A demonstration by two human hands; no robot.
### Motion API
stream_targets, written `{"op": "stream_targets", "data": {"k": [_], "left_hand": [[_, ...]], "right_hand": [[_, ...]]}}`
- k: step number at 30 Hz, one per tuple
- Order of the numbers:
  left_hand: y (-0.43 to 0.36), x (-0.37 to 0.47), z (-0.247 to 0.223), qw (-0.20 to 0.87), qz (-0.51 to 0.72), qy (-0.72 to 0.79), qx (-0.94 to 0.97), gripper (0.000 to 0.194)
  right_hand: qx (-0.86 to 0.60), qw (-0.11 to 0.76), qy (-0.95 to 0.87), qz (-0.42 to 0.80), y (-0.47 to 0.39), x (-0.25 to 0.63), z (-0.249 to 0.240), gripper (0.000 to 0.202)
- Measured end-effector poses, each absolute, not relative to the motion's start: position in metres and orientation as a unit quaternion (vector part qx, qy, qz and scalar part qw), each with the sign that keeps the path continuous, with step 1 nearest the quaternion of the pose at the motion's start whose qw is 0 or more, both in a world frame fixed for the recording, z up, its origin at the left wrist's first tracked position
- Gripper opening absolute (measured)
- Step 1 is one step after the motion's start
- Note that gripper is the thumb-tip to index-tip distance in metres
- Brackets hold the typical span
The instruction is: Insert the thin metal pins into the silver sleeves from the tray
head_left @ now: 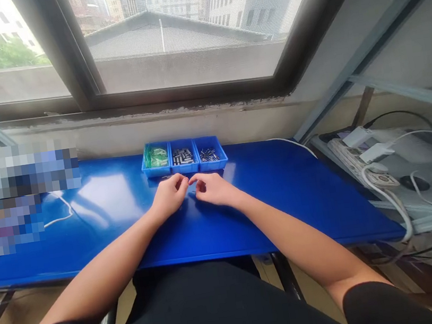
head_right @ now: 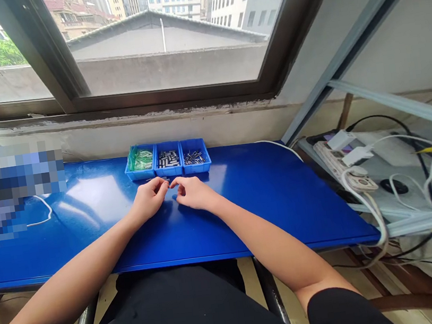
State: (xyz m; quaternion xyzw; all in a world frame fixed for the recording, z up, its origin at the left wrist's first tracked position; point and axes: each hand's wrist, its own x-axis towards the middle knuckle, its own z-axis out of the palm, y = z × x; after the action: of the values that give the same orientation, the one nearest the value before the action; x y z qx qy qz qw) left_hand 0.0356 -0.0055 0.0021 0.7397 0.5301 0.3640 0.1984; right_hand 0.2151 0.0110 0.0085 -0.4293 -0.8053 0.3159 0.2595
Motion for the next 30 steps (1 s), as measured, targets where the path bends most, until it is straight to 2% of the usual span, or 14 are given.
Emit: {"op": "stream_targets", "data": {"k": [6,12,23,30], "left_hand": [[-0.006,0.038,0.001,0.214,0.36,0.529,0.738,0.019],[-0.006,0.037,0.001,0.217,0.355,0.522,0.744,0.02],[-0.004,0.035,0.003,0.203,0.363,0.54,0.731,0.034],[-0.004,0.035,0.002,0.221,0.378,0.542,0.718,0.023]], "right_hand": [[-0.422,0.394,-0.716,0.393,0.015,0.209,0.0,0.031],[-0.378,0.468,-0.627,0.495,0.022,0.205,-0.01,0.03],[-0.389,0.47,-0.624,0.488,0.02,0.201,-0.014,0.029],[-0.413,0.463,-0.627,0.472,0.021,0.202,-0.01,0.03]]}}
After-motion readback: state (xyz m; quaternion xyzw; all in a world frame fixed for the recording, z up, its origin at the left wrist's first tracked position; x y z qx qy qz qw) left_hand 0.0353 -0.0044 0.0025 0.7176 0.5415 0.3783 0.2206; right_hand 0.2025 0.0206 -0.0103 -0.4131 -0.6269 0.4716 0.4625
